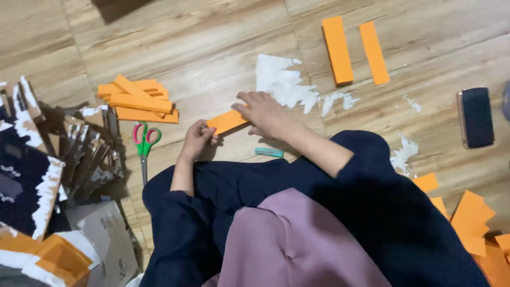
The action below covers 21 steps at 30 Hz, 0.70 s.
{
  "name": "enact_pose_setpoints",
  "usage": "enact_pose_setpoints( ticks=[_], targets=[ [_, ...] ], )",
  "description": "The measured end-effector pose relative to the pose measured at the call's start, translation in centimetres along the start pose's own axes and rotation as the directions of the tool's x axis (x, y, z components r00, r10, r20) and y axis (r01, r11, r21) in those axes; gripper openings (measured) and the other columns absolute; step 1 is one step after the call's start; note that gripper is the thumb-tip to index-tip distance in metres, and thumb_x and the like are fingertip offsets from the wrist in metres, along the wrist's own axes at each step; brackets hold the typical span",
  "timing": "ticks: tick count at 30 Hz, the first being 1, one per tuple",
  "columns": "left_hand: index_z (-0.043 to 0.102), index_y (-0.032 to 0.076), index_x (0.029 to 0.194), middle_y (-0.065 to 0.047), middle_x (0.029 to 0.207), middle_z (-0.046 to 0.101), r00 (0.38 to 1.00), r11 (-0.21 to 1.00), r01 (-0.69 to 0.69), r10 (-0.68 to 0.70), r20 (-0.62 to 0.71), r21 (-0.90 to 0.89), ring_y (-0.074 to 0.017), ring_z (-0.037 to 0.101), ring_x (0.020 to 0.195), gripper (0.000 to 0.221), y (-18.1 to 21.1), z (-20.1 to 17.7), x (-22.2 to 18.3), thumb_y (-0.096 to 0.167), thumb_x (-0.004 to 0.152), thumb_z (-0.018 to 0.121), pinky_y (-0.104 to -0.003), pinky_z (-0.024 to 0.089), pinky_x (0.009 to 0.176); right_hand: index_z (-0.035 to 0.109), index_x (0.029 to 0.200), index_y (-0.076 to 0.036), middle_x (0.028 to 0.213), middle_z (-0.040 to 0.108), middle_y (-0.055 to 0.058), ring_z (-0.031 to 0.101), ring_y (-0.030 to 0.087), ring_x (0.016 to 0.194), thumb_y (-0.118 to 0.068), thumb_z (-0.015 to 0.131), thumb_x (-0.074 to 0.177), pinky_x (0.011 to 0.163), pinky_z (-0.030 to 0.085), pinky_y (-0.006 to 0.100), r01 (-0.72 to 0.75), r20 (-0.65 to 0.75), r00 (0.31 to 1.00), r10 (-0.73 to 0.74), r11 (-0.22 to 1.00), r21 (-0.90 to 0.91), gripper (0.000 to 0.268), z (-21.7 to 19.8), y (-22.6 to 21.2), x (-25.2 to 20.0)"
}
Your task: The person is applying glue to orange paper strips and folding them to create small rectangular components for assembly.
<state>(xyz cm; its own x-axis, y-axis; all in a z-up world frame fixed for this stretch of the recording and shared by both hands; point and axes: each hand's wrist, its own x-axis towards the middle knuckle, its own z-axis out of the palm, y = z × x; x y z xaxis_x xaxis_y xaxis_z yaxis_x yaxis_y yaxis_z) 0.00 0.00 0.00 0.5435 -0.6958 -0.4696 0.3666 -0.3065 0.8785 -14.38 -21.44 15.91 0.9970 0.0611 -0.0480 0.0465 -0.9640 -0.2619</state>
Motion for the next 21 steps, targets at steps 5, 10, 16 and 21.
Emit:
enact_pose_setpoints(
  ticks=[5, 10, 16, 21],
  targets=[
    [0.051, 0.001, 0.098, -0.004, 0.065, 0.056, 0.993, 0.993, 0.107, -0.104, 0.057, -0.059, -0.0102, 0.058, 0.051, 0.014, 1.0, 0.0, -1.1, 0.007, 0.086, 0.053, -0.019, 0.052, 0.047, 0.051, 0.1, -0.012, 0.093, 0.05, 0.007, 0.051, 0.025, 0.088, -0.015, 0.067, 0.068, 0.083, 0.04, 0.038, 0.154, -0.334, 0.906, -0.261, 0.937, -0.315, 0.036, 7.8, -0.9, 2.1],
    [0.054, 0.003, 0.108, -0.012, 0.063, 0.06, 0.989, 0.981, 0.145, -0.138, 0.059, -0.127, -0.0157, 0.063, 0.051, 0.027, 2.5, 0.8, -1.3, 0.021, 0.088, 0.057, -0.022, 0.054, 0.045, 0.059, 0.082, -0.016, 0.069, 0.055, 0.0, 0.057, 0.016, 0.067, -0.018, 0.059, 0.078, 0.065, 0.046, 0.028, 0.124, -0.42, 0.877, -0.233, 0.955, -0.27, 0.004, 7.0, -0.2, 2.2],
    [0.063, 0.025, 0.102, 0.004, 0.084, 0.057, 0.85, 0.492, -0.255, 0.525, -0.05, 0.833, -0.0159, 0.059, 0.079, 0.021, 6.5, 3.1, -3.2, 0.037, 0.085, 0.06, -0.027, 0.049, 0.069, 0.056, 0.092, -0.017, 0.08, 0.052, 0.001, 0.055, 0.019, 0.074, -0.018, 0.051, 0.087, 0.062, 0.046, 0.029, -0.067, -0.203, 0.977, 0.07, 0.997, 0.022, 0.007, 9.0, 1.2, 2.1],
    [0.065, 0.022, 0.08, 0.007, 0.07, 0.052, 0.676, 0.157, -0.356, 0.723, 0.138, 0.921, -0.0121, 0.056, 0.066, 0.005, 6.5, 3.6, -2.6, 0.022, 0.077, 0.068, -0.023, 0.048, 0.058, 0.057, 0.088, -0.015, 0.078, 0.044, 0.002, 0.05, 0.022, 0.072, -0.018, 0.047, 0.089, 0.06, 0.044, 0.032, 0.011, -0.323, 0.946, -0.009, 1.0, 0.003, 0.011, 8.7, 1.0, 2.5]
  ],
)
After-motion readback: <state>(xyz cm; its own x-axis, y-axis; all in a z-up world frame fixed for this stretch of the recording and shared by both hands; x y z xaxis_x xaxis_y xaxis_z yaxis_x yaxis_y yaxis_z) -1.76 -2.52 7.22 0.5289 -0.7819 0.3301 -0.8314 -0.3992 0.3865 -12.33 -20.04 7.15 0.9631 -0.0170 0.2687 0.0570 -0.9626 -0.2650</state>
